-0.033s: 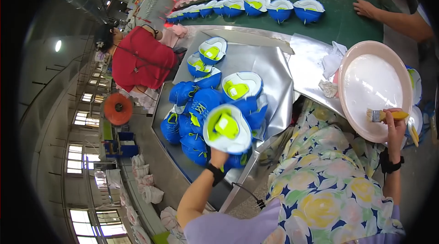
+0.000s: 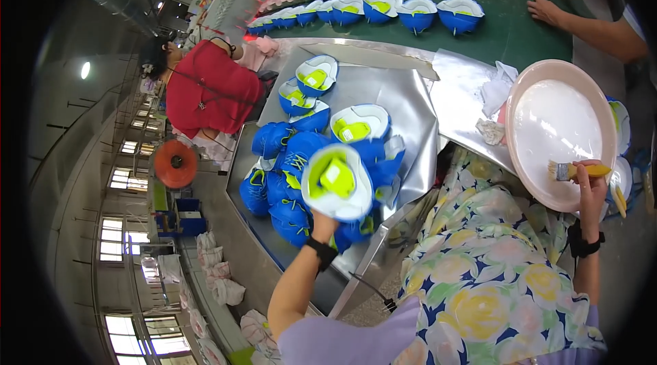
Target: The recorder is using a brush to apply a white adhesive to the interior edges of blue and green shoe uppers at a manufacturing assembly line.
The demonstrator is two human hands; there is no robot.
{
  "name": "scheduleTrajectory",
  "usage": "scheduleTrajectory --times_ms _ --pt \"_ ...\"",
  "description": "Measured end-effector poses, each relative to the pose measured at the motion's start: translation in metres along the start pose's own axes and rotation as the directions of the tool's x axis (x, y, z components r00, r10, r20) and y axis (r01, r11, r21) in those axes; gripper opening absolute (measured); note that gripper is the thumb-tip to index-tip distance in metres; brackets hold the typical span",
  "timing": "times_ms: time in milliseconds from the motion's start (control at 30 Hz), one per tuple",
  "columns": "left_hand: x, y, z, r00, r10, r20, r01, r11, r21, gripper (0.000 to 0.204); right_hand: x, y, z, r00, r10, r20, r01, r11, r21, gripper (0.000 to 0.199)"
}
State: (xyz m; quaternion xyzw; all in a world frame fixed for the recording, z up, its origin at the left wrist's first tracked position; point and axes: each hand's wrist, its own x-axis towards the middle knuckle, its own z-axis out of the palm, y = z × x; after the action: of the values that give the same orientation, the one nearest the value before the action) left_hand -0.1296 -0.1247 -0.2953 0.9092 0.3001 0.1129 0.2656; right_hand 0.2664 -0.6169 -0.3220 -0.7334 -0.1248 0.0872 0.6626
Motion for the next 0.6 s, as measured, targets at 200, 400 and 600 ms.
scheduleTrajectory --times_ms 200,400,600 --pt "0.181 0.019 0.003 0.985 0.002 -0.172 0.037 0.975 0.220 0.028 0.000 -0.003 0.005 1.000 -0.005 -0.030 0.004 1.000 -0.010 0.013" --pt "0.248 0.020 -0.031 0.897 -0.393 0.201 0.409 0.570 -0.712 0.034 -0.005 -0.003 0.002 0.995 -0.001 -0.096 -0.002 1.000 -0.026 0.012" --pt "0.246 -0.019 -0.049 0.853 -0.127 -0.506 0.380 0.817 0.434 0.065 -0.006 -0.012 0.006 0.986 0.016 -0.168 -0.023 0.999 -0.044 0.012"
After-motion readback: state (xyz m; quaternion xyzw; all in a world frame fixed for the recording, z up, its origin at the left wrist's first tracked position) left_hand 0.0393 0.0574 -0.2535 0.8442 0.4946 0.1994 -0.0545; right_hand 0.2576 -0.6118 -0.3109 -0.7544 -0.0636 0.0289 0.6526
